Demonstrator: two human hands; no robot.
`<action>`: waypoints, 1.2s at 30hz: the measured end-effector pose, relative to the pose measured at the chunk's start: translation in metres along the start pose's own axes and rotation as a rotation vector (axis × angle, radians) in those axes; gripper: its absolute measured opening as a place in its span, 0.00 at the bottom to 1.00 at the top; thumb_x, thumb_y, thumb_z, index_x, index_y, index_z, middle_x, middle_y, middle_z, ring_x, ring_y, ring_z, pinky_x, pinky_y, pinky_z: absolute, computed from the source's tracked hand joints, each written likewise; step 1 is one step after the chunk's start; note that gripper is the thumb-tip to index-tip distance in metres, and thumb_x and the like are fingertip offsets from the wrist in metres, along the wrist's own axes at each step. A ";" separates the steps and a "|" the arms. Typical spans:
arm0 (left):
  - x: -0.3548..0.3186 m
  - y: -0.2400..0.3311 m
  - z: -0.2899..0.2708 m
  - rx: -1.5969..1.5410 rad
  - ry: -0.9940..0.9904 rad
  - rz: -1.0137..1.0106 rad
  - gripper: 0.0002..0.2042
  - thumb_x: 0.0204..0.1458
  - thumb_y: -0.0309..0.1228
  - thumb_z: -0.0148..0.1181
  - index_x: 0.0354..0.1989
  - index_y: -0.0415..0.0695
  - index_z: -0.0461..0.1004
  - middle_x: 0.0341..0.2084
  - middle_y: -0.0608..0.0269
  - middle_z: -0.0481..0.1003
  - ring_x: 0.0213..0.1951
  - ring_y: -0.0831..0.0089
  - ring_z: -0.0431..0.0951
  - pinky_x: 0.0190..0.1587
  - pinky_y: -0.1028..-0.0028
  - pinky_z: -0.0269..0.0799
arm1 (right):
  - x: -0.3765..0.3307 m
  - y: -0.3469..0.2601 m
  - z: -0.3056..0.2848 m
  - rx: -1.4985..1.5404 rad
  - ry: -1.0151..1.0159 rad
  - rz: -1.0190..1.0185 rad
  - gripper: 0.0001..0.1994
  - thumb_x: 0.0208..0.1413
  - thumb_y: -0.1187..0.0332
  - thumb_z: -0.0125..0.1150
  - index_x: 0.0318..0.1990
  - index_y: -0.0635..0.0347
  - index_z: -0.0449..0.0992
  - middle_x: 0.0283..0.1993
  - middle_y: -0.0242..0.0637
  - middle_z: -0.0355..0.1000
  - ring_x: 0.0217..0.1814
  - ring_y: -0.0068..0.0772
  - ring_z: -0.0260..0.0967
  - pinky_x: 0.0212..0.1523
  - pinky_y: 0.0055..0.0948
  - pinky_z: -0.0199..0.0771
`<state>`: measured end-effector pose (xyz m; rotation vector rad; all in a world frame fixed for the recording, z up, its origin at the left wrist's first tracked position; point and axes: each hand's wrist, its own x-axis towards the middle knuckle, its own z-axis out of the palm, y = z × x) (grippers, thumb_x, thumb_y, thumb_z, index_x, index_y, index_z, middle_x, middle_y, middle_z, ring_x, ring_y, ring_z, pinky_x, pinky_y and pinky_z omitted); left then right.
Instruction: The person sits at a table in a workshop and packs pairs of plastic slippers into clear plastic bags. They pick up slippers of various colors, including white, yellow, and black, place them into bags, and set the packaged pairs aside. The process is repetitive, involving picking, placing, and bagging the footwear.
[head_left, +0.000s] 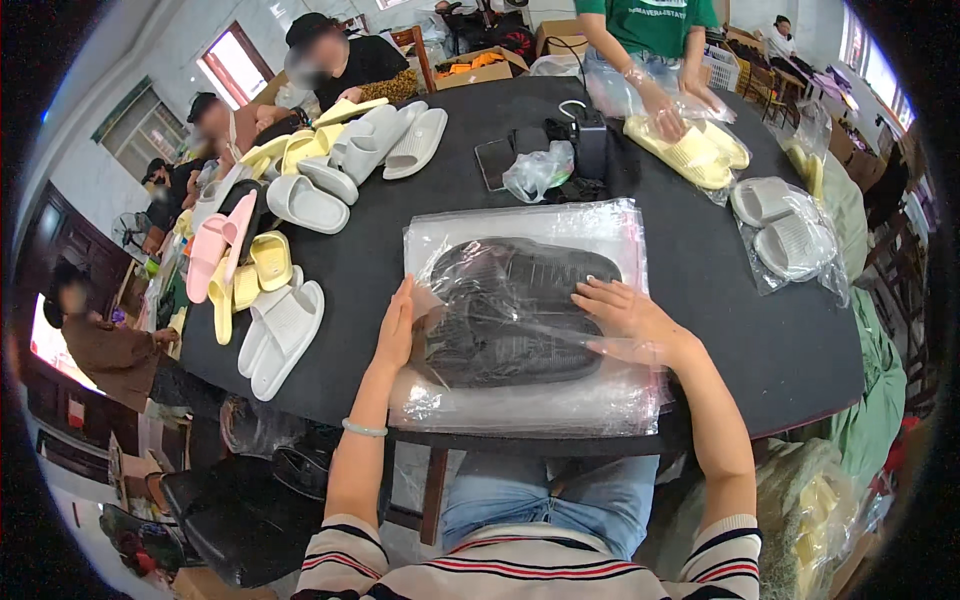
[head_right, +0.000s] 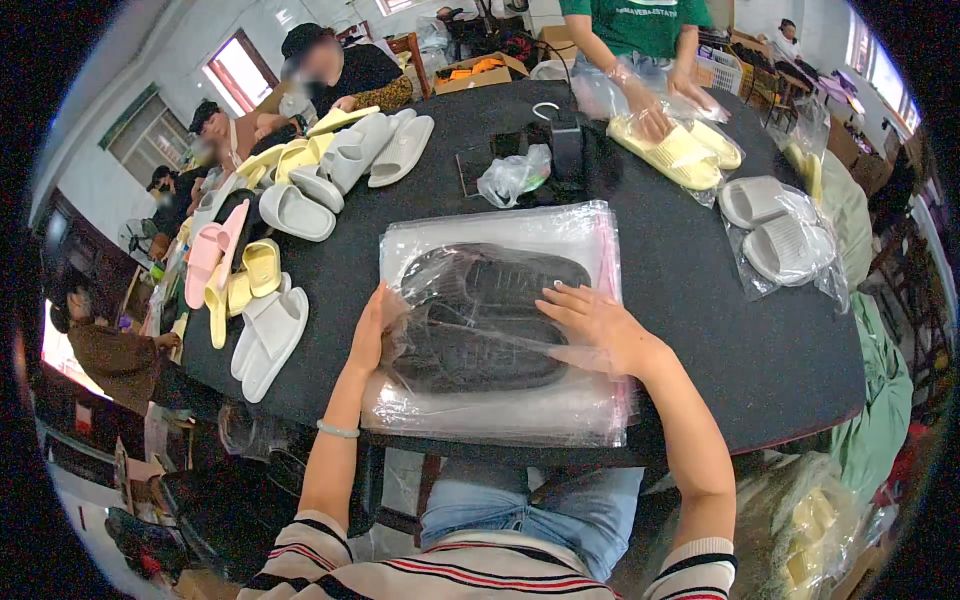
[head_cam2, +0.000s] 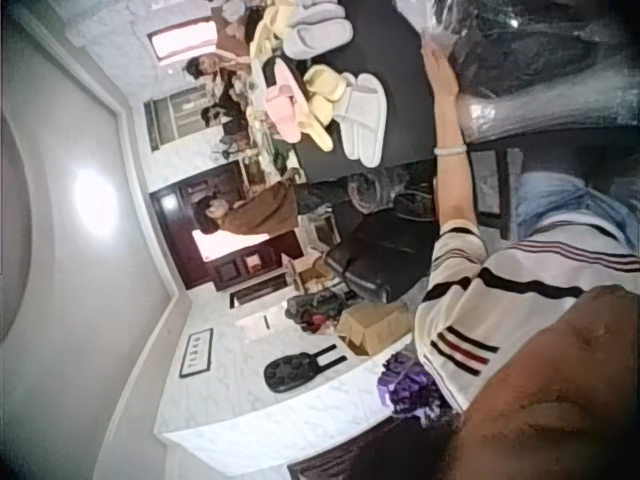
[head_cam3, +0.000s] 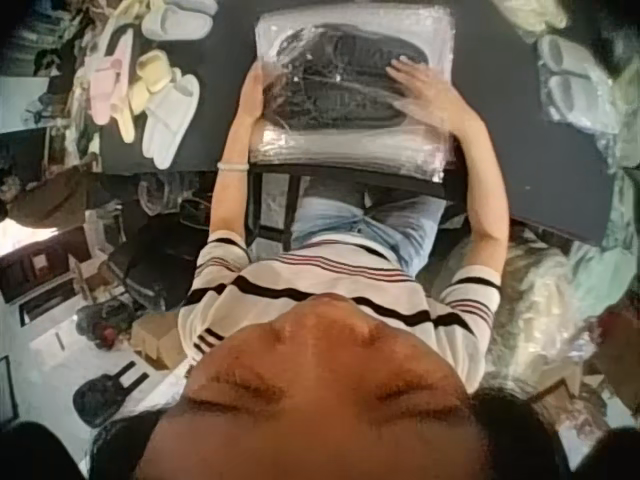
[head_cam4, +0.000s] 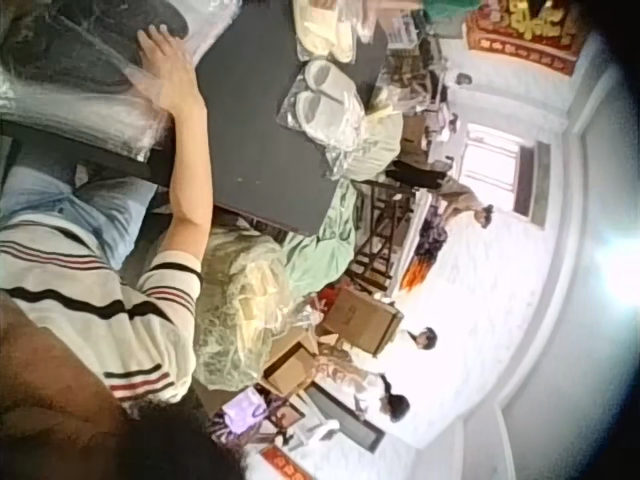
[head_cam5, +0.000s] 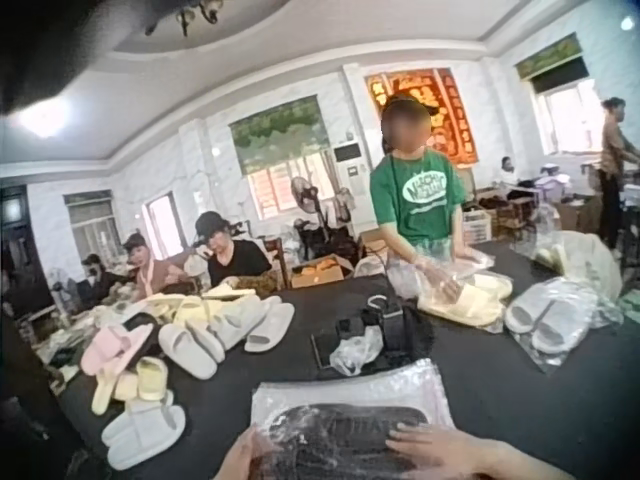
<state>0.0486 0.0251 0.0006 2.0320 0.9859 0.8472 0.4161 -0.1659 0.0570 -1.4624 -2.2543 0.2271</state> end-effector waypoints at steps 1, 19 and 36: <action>-0.001 -0.006 0.000 0.043 0.004 0.017 0.30 0.65 0.48 0.31 0.66 0.37 0.55 0.66 0.50 0.55 0.69 0.60 0.51 0.69 0.66 0.41 | 0.001 0.000 -0.002 0.013 -0.016 -0.005 0.35 0.50 0.55 0.65 0.64 0.57 0.62 0.67 0.49 0.57 0.69 0.50 0.53 0.67 0.46 0.54; -0.003 -0.003 -0.001 0.246 0.008 0.050 0.26 0.66 0.43 0.31 0.67 0.41 0.55 0.66 0.53 0.56 0.69 0.60 0.50 0.69 0.62 0.40 | 0.124 -0.052 0.033 0.092 -0.234 -0.288 0.25 0.59 0.52 0.52 0.58 0.56 0.69 0.42 0.54 0.69 0.47 0.52 0.65 0.54 0.44 0.63; -0.009 0.021 0.012 0.798 -0.088 0.107 0.41 0.53 0.61 0.46 0.68 0.43 0.51 0.68 0.49 0.49 0.71 0.60 0.45 0.69 0.52 0.36 | -0.135 0.047 -0.089 0.051 0.373 0.801 0.18 0.65 0.60 0.48 0.50 0.67 0.73 0.54 0.50 0.71 0.57 0.47 0.66 0.58 0.38 0.60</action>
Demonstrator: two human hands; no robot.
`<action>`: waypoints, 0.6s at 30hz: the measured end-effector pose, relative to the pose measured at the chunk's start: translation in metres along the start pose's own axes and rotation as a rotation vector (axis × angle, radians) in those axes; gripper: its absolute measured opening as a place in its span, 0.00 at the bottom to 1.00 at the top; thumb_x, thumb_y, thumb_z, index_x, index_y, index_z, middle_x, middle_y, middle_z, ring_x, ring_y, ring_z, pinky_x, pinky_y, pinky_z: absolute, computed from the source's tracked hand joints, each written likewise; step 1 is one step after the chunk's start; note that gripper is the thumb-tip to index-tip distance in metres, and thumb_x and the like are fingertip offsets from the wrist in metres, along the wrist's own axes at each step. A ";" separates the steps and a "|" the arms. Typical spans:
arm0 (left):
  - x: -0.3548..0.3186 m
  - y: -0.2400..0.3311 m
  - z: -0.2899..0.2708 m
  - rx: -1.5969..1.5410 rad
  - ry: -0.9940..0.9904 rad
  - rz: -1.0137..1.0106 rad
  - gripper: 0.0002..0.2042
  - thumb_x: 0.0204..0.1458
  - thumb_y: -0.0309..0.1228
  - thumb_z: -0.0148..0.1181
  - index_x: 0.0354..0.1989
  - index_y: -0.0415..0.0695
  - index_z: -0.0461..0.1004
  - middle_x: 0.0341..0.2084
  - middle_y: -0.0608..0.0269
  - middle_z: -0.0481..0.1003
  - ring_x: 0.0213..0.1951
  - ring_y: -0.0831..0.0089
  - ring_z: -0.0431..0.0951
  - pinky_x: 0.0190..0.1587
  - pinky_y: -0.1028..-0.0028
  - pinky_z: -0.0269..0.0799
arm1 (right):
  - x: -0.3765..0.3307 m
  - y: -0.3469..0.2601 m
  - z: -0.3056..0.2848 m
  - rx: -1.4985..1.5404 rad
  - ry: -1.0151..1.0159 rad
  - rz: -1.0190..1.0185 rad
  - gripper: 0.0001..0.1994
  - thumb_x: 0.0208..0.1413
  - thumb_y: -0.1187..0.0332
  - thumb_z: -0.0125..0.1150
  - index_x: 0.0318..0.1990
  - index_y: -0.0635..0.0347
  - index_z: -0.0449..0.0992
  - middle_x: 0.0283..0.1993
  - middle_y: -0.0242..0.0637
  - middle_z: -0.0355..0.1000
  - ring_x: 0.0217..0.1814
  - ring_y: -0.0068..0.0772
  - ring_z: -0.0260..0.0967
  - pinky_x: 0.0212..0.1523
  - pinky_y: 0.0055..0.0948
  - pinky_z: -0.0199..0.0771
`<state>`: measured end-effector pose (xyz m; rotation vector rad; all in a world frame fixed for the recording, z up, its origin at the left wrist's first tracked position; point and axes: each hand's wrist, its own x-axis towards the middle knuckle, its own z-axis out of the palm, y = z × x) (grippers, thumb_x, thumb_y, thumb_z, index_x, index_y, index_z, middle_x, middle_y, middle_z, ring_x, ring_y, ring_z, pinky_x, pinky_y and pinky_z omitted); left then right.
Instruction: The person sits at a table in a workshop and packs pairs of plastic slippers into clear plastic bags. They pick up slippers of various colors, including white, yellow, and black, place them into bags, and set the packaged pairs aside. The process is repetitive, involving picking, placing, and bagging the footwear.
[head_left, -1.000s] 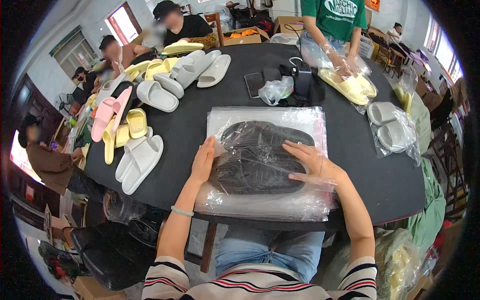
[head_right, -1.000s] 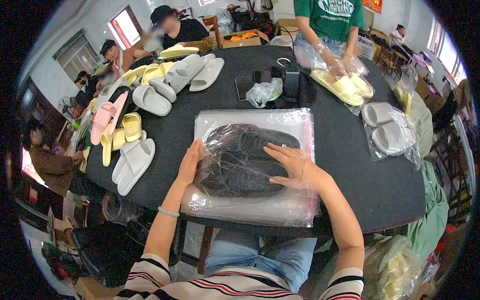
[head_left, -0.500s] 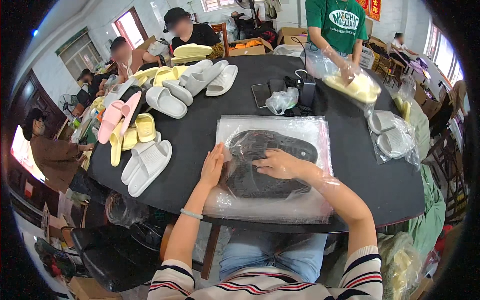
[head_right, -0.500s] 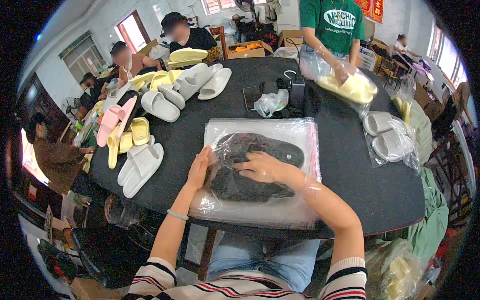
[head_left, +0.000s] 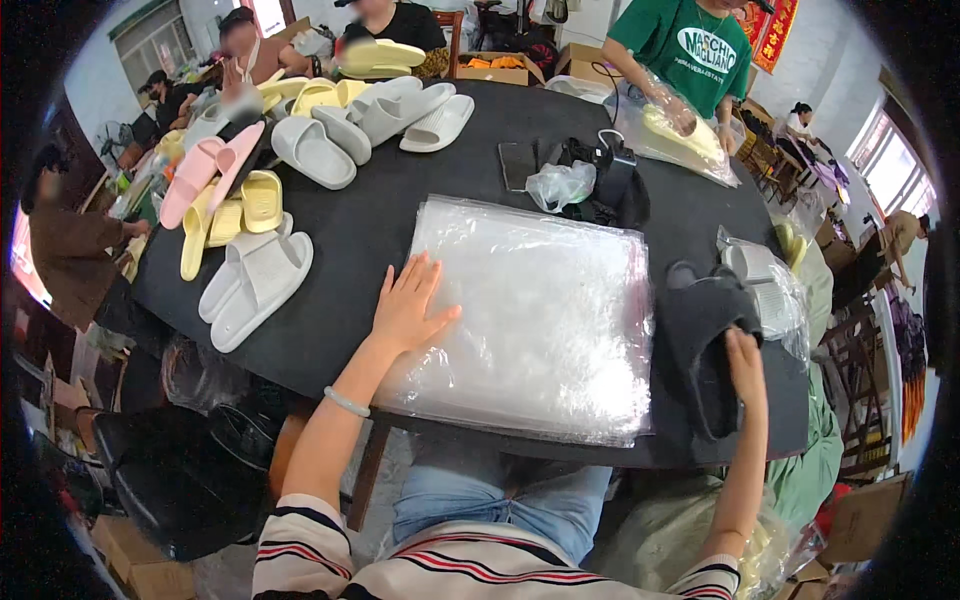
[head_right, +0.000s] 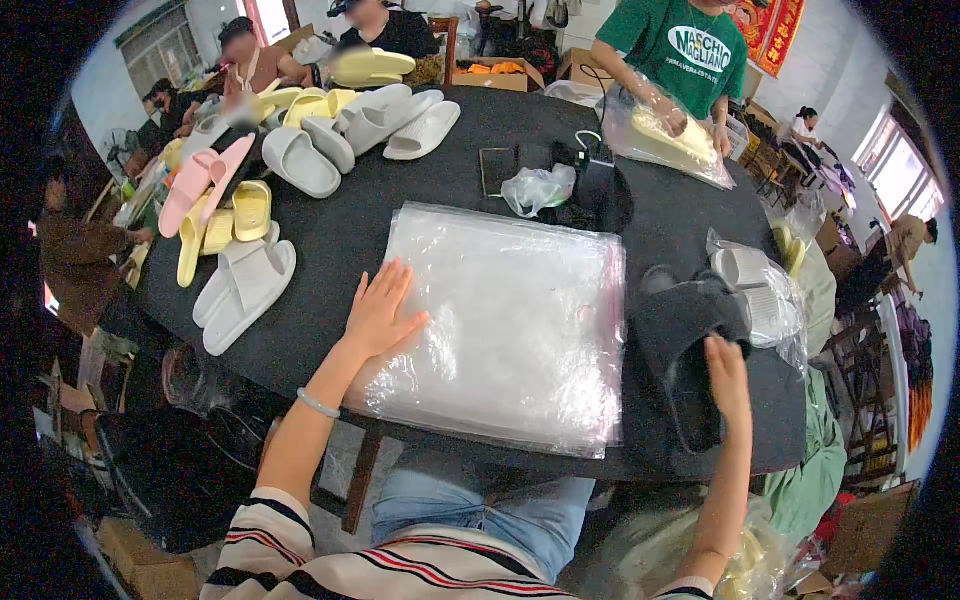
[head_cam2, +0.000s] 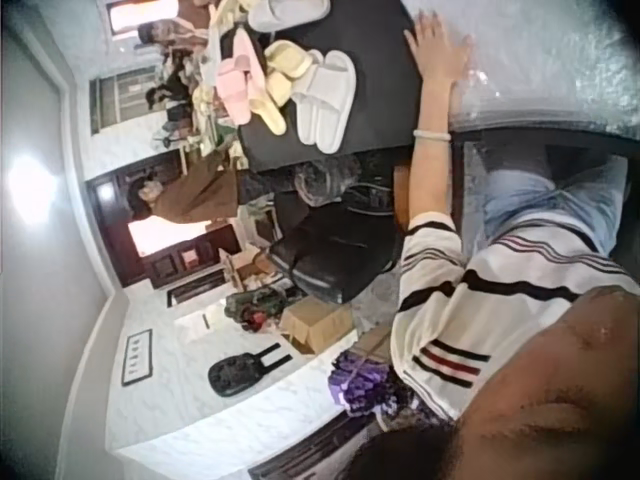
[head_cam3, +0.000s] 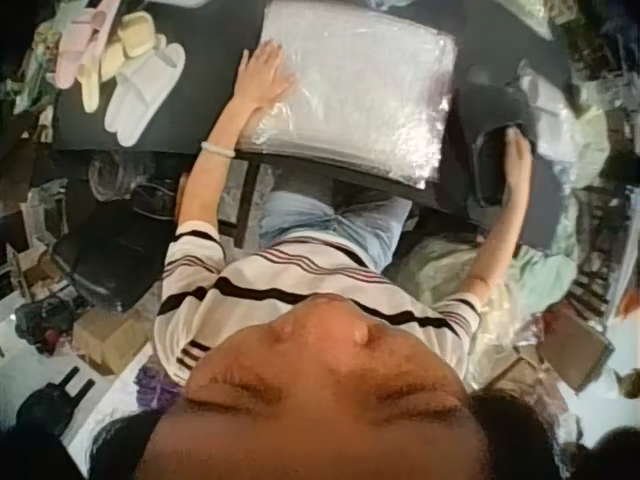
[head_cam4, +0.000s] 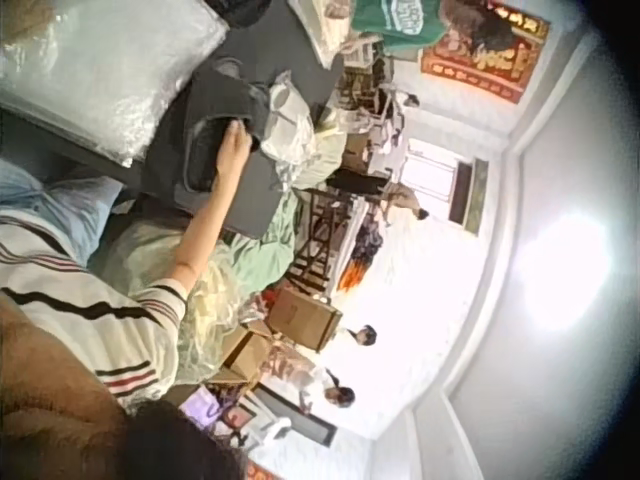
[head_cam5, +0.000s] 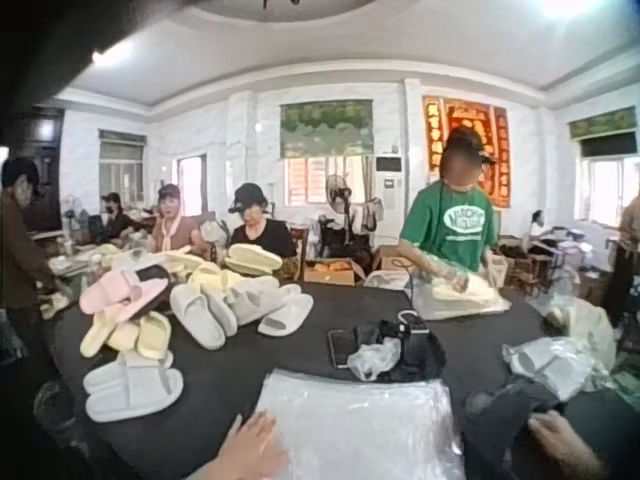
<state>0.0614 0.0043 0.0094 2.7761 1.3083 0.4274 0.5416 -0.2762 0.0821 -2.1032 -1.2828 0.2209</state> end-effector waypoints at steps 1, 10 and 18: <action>-0.001 0.001 0.000 0.012 0.004 0.002 0.41 0.53 0.61 0.46 0.68 0.44 0.52 0.68 0.50 0.49 0.71 0.60 0.45 0.69 0.53 0.36 | -0.001 -0.004 -0.017 0.056 0.021 0.053 0.19 0.65 0.59 0.48 0.51 0.66 0.73 0.56 0.49 0.70 0.59 0.44 0.64 0.61 0.37 0.57; -0.004 -0.009 0.002 -0.111 0.129 0.045 0.34 0.56 0.51 0.51 0.66 0.41 0.57 0.66 0.48 0.54 0.68 0.57 0.53 0.68 0.56 0.45 | 0.012 -0.200 0.038 0.341 -0.198 -0.277 0.28 0.62 0.61 0.54 0.65 0.68 0.58 0.63 0.55 0.62 0.67 0.42 0.57 0.67 0.32 0.52; -0.001 -0.019 0.003 -0.938 0.244 -0.187 0.22 0.63 0.35 0.46 0.61 0.36 0.63 0.62 0.49 0.63 0.64 0.59 0.61 0.66 0.68 0.52 | 0.031 -0.199 0.142 0.328 -0.589 -0.550 0.21 0.59 0.68 0.56 0.60 0.54 0.68 0.56 0.52 0.64 0.48 0.42 0.72 0.49 0.31 0.74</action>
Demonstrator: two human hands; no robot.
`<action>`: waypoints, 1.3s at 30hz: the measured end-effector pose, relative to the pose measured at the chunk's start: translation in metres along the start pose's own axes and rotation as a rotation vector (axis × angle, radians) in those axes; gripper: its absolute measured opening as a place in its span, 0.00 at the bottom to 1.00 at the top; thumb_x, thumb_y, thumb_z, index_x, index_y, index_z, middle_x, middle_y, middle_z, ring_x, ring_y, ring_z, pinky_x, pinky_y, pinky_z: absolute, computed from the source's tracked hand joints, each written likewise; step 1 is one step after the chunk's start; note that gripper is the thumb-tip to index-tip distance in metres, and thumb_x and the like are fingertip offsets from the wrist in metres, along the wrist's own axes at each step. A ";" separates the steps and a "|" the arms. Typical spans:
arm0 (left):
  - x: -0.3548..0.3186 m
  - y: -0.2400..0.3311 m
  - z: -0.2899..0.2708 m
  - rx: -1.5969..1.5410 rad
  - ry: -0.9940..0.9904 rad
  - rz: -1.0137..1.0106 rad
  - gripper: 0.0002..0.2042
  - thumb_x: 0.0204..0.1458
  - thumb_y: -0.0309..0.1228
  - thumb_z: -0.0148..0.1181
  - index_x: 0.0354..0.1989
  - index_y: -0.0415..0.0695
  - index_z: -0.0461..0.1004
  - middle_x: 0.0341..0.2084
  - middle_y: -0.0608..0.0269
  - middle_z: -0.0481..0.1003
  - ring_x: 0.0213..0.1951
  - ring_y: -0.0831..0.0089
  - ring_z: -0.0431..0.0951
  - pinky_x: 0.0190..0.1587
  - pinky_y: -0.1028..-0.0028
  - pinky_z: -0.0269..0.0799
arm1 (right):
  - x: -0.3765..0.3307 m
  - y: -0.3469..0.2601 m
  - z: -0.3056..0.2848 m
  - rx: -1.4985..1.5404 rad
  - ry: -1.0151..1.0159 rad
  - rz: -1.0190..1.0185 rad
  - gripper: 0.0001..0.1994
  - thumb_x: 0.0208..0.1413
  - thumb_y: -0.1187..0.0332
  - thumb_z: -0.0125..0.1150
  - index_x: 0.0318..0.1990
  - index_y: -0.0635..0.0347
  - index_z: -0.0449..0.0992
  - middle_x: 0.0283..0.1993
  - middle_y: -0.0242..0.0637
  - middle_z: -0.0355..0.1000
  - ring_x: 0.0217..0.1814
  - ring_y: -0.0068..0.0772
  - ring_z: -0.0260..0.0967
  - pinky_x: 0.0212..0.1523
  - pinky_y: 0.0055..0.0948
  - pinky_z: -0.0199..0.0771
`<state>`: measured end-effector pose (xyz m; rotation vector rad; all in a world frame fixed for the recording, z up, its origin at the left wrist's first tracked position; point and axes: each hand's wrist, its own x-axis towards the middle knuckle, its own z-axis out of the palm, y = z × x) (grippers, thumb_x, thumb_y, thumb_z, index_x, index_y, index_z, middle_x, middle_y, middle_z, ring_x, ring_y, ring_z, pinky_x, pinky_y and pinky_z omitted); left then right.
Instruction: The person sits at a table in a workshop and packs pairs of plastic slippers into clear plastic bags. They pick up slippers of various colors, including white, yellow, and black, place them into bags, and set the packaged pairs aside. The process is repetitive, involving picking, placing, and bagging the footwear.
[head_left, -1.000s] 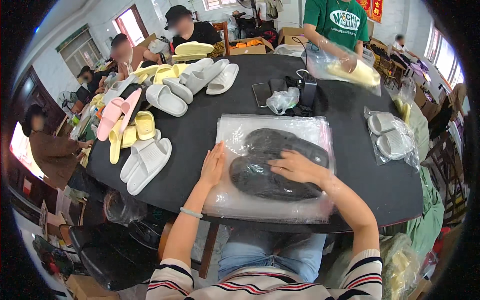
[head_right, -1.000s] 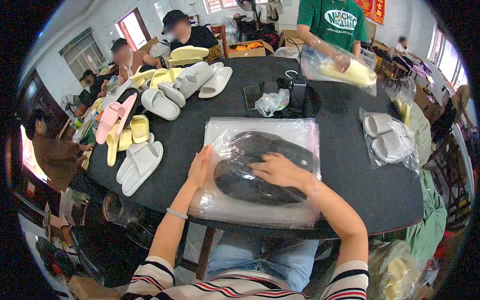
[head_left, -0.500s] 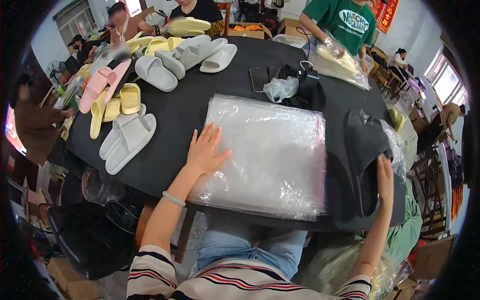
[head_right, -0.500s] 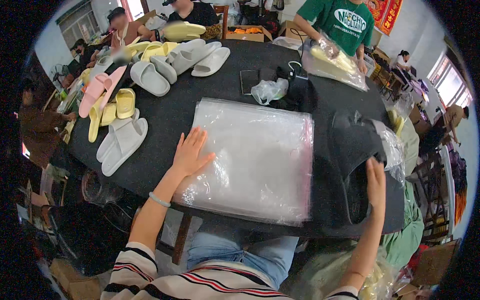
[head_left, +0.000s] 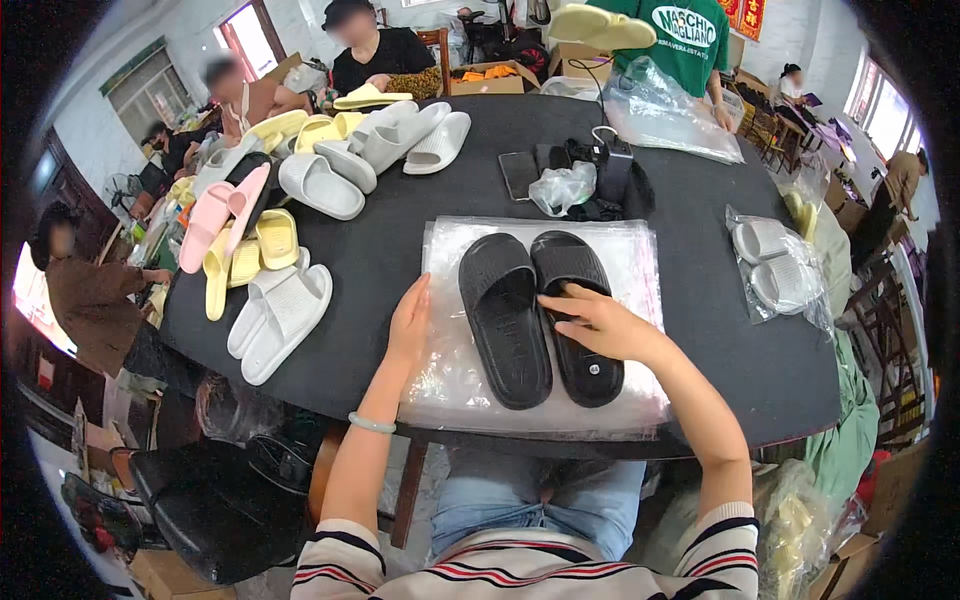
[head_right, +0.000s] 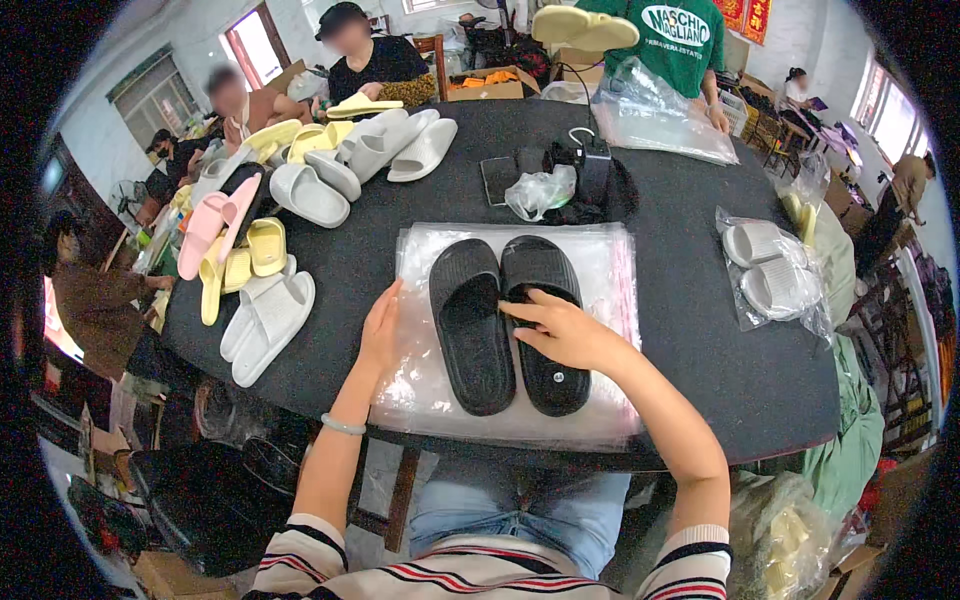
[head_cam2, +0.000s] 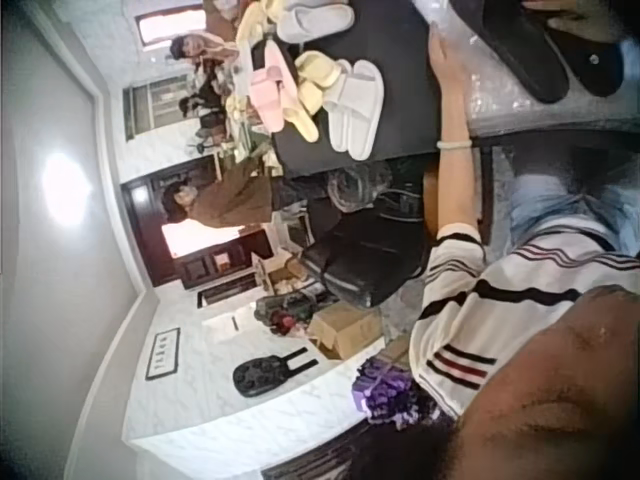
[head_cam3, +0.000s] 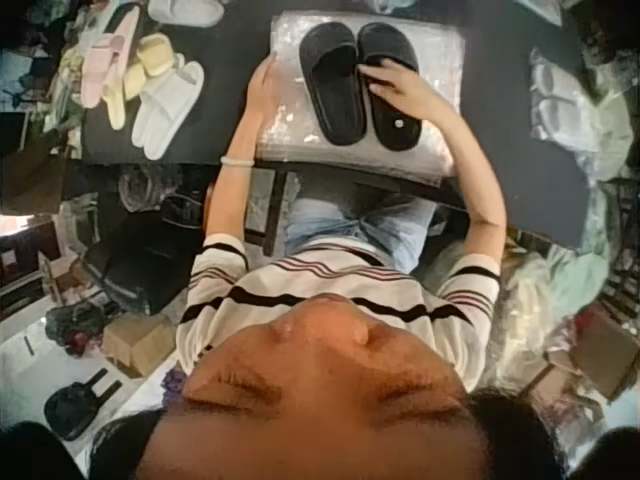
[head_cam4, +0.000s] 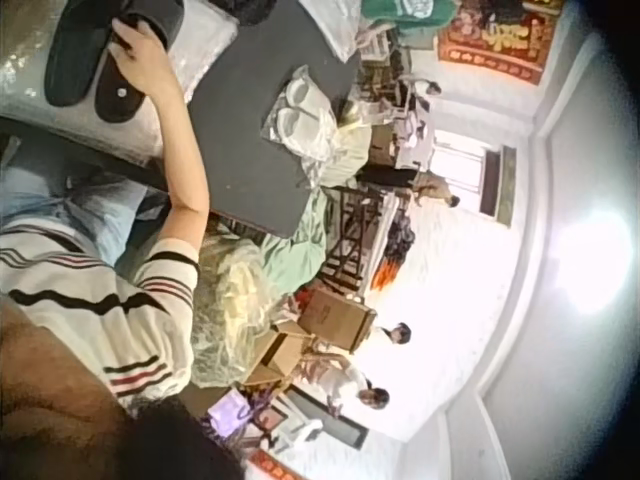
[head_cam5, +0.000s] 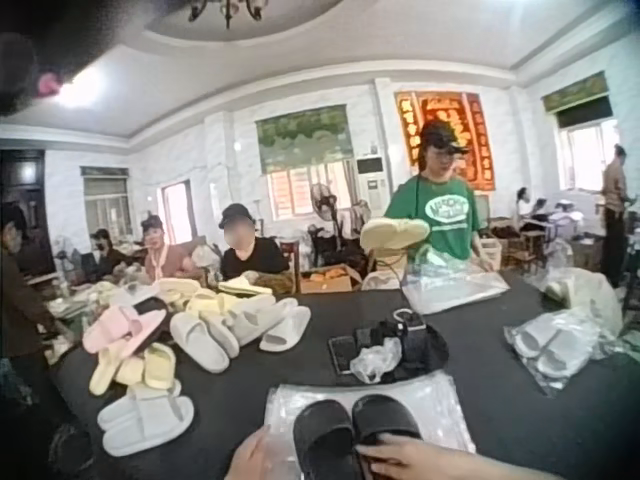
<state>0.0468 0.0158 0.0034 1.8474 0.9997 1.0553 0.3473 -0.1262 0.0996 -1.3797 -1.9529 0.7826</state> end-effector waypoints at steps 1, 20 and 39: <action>0.001 -0.002 0.000 -0.011 0.006 -0.005 0.22 0.63 0.35 0.46 0.62 0.36 0.62 0.62 0.50 0.63 0.64 0.59 0.61 0.66 0.68 0.52 | -0.004 0.009 0.000 0.011 0.042 -0.072 0.18 0.59 0.70 0.57 0.58 0.53 0.71 0.57 0.51 0.65 0.48 0.41 0.73 0.49 0.32 0.74; -0.015 0.149 0.056 0.615 -0.340 0.399 0.20 0.51 0.34 0.60 0.54 0.48 0.72 0.43 0.50 0.71 0.44 0.53 0.73 0.47 0.63 0.70 | -0.047 0.118 -0.013 0.010 0.584 0.196 0.10 0.53 0.68 0.62 0.43 0.56 0.78 0.29 0.36 0.69 0.26 0.27 0.66 0.32 0.27 0.69; 0.011 0.157 -0.012 0.401 -0.667 -0.032 0.12 0.54 0.24 0.49 0.46 0.35 0.73 0.41 0.54 0.75 0.42 0.67 0.75 0.46 0.74 0.67 | -0.053 0.112 -0.012 -0.033 0.568 0.172 0.11 0.49 0.70 0.64 0.42 0.56 0.78 0.33 0.37 0.71 0.29 0.31 0.70 0.35 0.29 0.71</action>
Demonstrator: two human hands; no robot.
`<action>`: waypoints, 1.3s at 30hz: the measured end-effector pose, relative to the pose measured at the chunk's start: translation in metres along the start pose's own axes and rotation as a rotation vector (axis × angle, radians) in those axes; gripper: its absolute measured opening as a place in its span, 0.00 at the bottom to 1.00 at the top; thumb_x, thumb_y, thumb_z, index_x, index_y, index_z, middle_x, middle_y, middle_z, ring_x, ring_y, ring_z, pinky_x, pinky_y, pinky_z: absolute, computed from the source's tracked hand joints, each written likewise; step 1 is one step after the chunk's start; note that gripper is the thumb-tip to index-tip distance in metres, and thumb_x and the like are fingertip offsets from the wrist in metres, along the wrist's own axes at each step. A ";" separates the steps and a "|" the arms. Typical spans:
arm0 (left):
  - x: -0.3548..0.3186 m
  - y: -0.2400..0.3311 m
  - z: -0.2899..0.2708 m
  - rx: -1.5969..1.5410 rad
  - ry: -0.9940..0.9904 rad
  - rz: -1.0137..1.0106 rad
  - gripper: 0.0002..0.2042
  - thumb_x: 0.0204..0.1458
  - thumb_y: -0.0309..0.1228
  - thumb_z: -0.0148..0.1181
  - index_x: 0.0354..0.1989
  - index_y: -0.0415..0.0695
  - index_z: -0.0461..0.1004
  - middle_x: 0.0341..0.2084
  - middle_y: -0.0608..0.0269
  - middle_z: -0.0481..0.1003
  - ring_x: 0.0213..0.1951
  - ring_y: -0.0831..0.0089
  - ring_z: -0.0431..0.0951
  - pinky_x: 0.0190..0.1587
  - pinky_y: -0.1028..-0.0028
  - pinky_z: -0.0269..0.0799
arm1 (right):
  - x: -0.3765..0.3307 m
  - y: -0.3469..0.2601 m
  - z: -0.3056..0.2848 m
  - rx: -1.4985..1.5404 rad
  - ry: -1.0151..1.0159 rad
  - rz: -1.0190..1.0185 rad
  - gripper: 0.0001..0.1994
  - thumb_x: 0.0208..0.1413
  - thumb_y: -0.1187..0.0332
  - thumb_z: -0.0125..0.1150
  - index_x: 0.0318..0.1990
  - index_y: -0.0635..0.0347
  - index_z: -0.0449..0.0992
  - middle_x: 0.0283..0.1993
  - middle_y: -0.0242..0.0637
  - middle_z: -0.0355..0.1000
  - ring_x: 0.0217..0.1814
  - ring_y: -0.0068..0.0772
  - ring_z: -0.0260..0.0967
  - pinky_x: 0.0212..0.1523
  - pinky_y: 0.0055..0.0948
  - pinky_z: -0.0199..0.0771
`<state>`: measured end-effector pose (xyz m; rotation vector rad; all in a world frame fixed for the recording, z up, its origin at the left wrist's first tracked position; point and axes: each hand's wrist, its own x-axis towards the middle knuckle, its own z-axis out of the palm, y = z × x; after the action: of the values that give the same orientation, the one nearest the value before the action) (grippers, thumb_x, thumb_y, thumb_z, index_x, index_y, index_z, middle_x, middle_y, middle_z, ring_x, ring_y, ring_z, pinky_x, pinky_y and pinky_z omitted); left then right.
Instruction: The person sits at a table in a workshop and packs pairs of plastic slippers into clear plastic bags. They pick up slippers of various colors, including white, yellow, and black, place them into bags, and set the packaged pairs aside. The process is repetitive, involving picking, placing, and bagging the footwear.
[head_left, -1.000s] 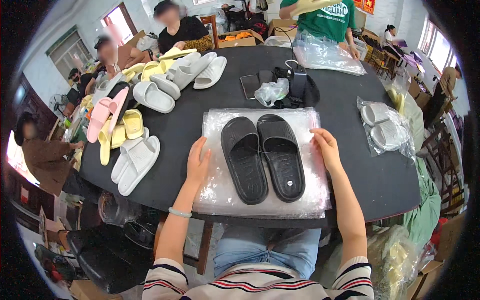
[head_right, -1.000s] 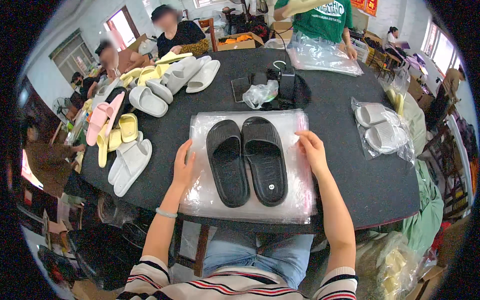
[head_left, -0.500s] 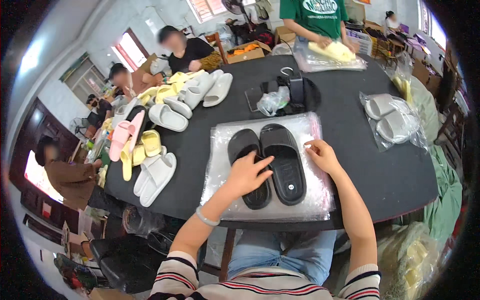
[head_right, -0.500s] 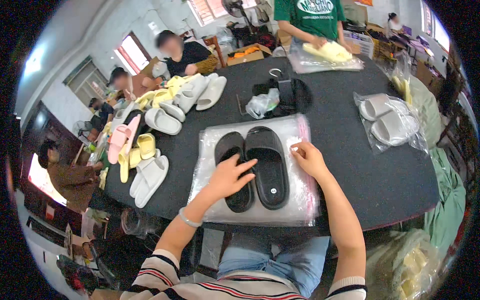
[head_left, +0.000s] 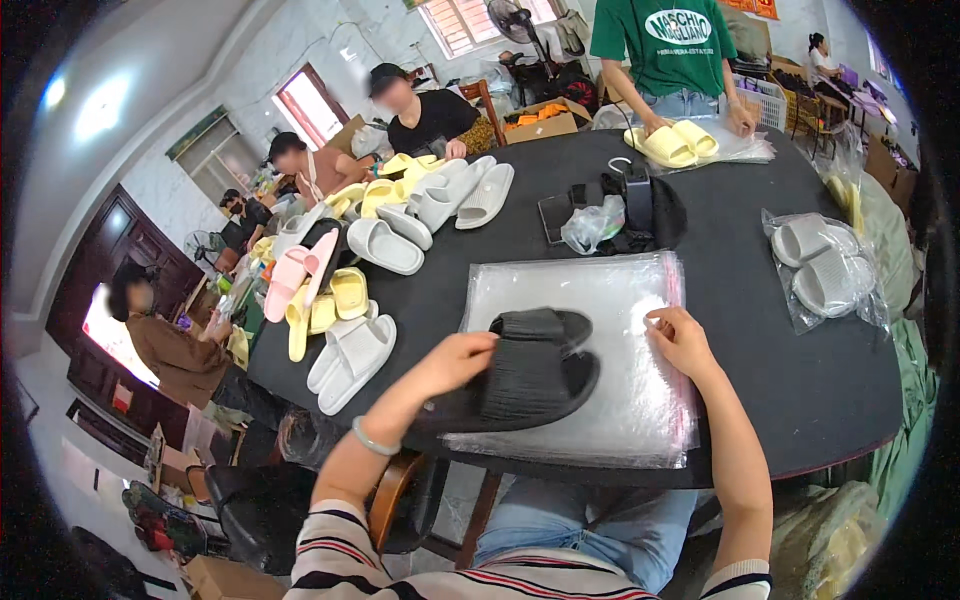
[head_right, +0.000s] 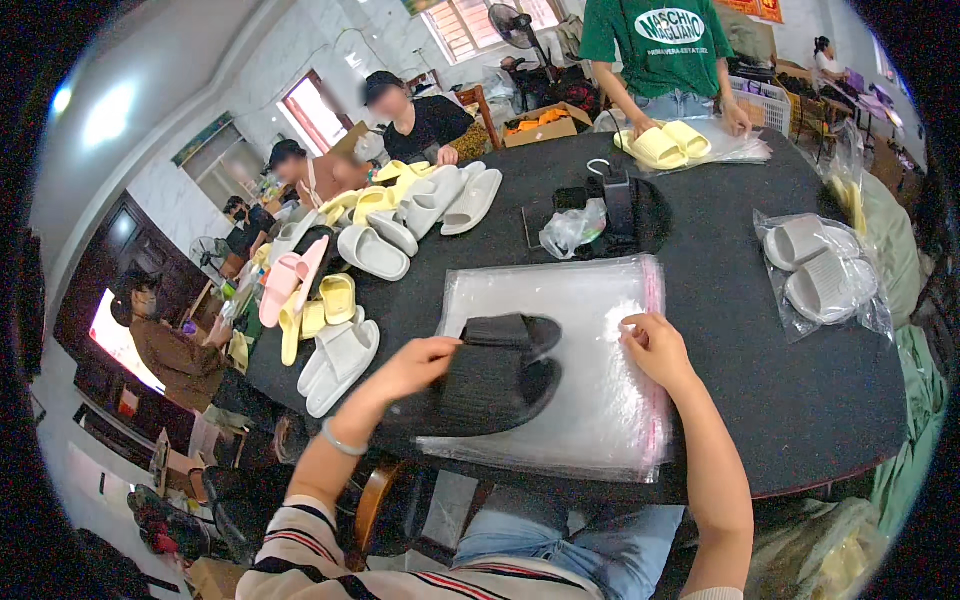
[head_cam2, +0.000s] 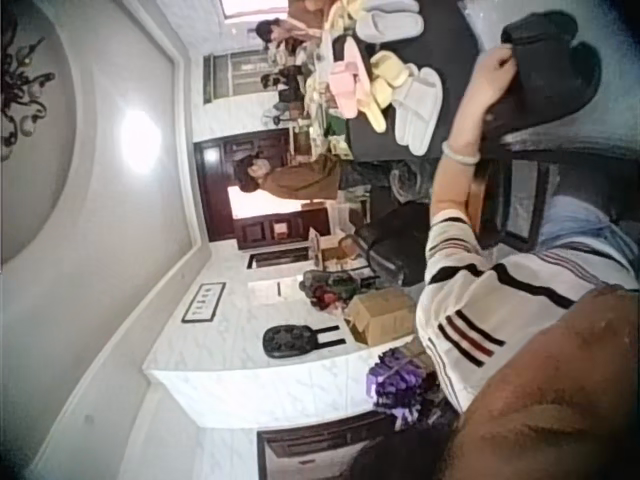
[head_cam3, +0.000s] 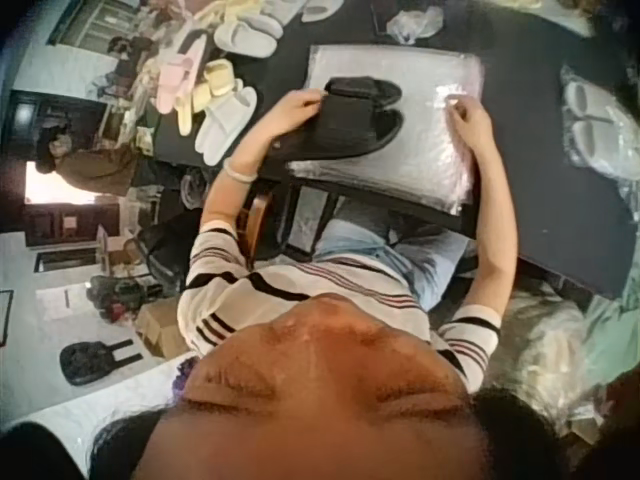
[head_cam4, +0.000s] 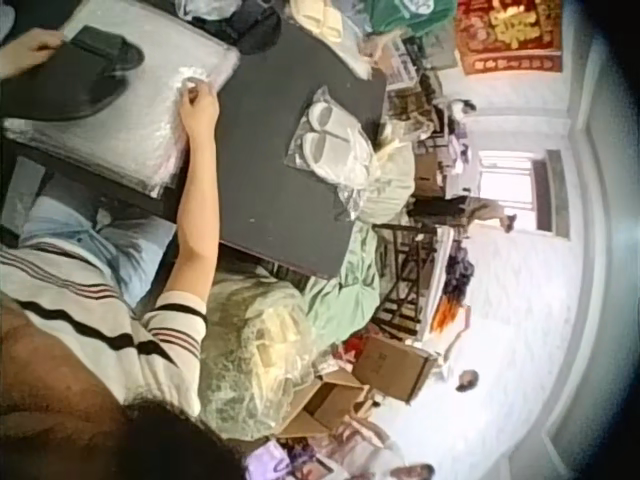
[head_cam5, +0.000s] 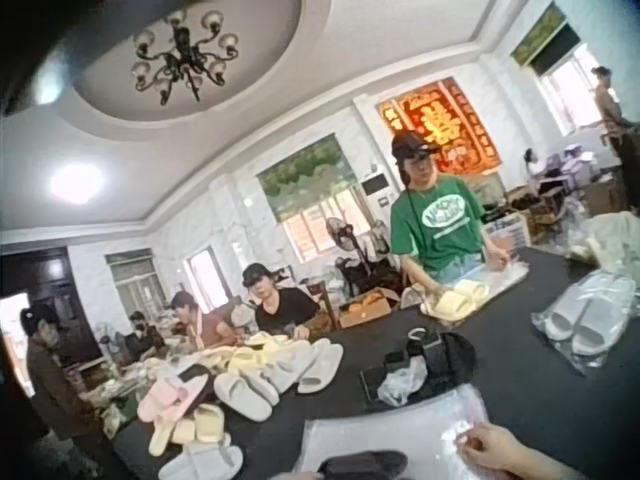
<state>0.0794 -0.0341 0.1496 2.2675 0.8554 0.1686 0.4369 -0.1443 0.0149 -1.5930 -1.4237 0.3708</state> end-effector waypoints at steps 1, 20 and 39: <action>-0.002 -0.005 -0.009 -0.025 0.034 -0.013 0.14 0.52 0.21 0.48 0.46 0.35 0.73 0.40 0.54 0.76 0.42 0.69 0.75 0.46 0.74 0.68 | -0.001 -0.001 -0.002 -0.011 0.004 -0.003 0.11 0.49 0.70 0.64 0.42 0.56 0.78 0.32 0.37 0.71 0.29 0.31 0.70 0.35 0.29 0.72; 0.085 -0.100 -0.109 0.002 0.435 -0.213 0.30 0.60 0.45 0.52 0.64 0.37 0.58 0.59 0.51 0.65 0.62 0.64 0.62 0.63 0.72 0.54 | 0.009 0.016 -0.009 0.003 0.363 -0.041 0.20 0.52 0.68 0.61 0.53 0.61 0.71 0.48 0.46 0.68 0.50 0.42 0.67 0.53 0.34 0.65; 0.036 -0.173 0.052 -0.204 0.498 0.008 0.31 0.63 0.38 0.46 0.71 0.45 0.42 0.68 0.53 0.49 0.66 0.60 0.54 0.66 0.67 0.49 | 0.016 0.016 -0.017 0.351 0.188 0.315 0.37 0.60 0.51 0.52 0.70 0.61 0.48 0.74 0.53 0.36 0.78 0.46 0.28 0.73 0.38 0.32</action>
<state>0.0331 0.0515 -0.0067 2.0620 1.0240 0.8123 0.4633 -0.1355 0.0165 -1.5143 -0.9076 0.6030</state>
